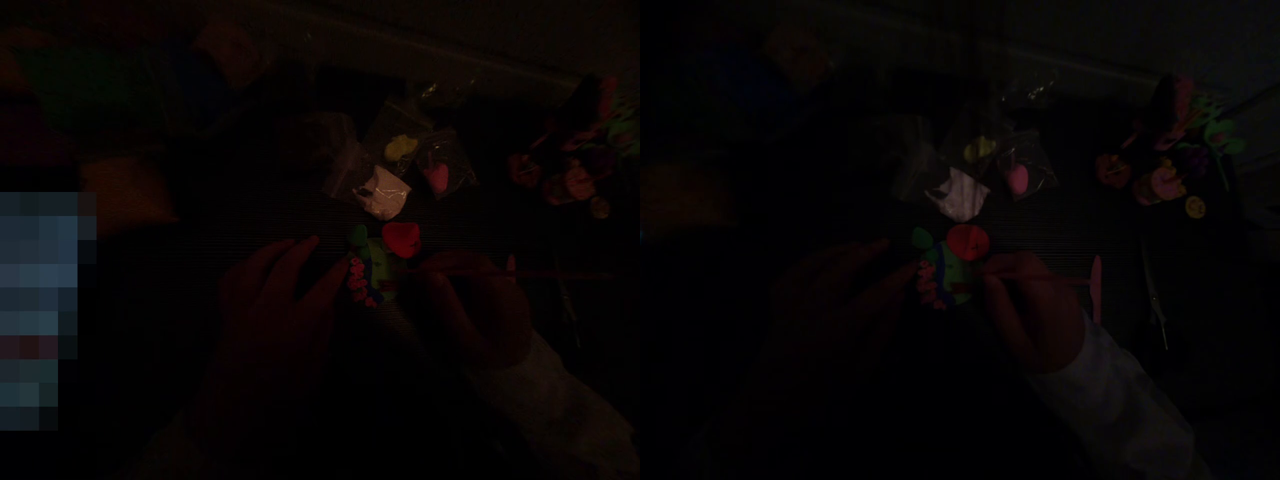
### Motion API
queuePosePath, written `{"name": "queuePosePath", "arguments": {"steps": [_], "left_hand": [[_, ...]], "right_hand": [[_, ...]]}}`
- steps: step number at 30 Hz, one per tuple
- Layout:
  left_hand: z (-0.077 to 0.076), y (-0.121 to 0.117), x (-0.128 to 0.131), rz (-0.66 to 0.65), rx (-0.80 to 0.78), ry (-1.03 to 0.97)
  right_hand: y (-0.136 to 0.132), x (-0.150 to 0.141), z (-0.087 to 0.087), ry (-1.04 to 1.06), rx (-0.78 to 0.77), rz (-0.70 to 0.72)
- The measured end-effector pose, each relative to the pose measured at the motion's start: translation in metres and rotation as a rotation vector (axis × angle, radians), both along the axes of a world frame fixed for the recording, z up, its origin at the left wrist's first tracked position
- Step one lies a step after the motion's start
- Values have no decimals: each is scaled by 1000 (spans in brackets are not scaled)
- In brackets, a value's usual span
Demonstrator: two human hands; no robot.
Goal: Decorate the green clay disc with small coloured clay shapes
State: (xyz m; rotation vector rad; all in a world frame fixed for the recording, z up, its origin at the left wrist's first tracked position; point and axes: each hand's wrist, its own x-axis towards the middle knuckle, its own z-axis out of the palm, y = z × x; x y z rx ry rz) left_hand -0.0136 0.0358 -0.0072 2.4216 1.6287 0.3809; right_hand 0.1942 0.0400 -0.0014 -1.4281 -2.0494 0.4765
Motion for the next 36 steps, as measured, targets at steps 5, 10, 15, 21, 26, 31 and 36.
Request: {"name": "queuePosePath", "arguments": {"steps": [5,10,15,21,26,31,36], "left_hand": [[-1,0,0,9,24,0],[-4,1,-2,-20,55,0],[-3,1,-1,6,32,14],[-5,0,-2,-20,69,-5],[-3,1,-1,-1,46,-10],[-3,0,0,7,49,-12],[-3,0,0,1,56,-1]], "right_hand": [[0,1,-1,59,14,-16],[-1,1,-1,11,-9,-26],[-2,2,0,24,5,-51],[-2,3,0,-11,-3,-38],[-2,2,1,-31,-2,-10],[-2,2,2,-28,-7,-17],[-2,1,3,-14,-17,-9]]}}
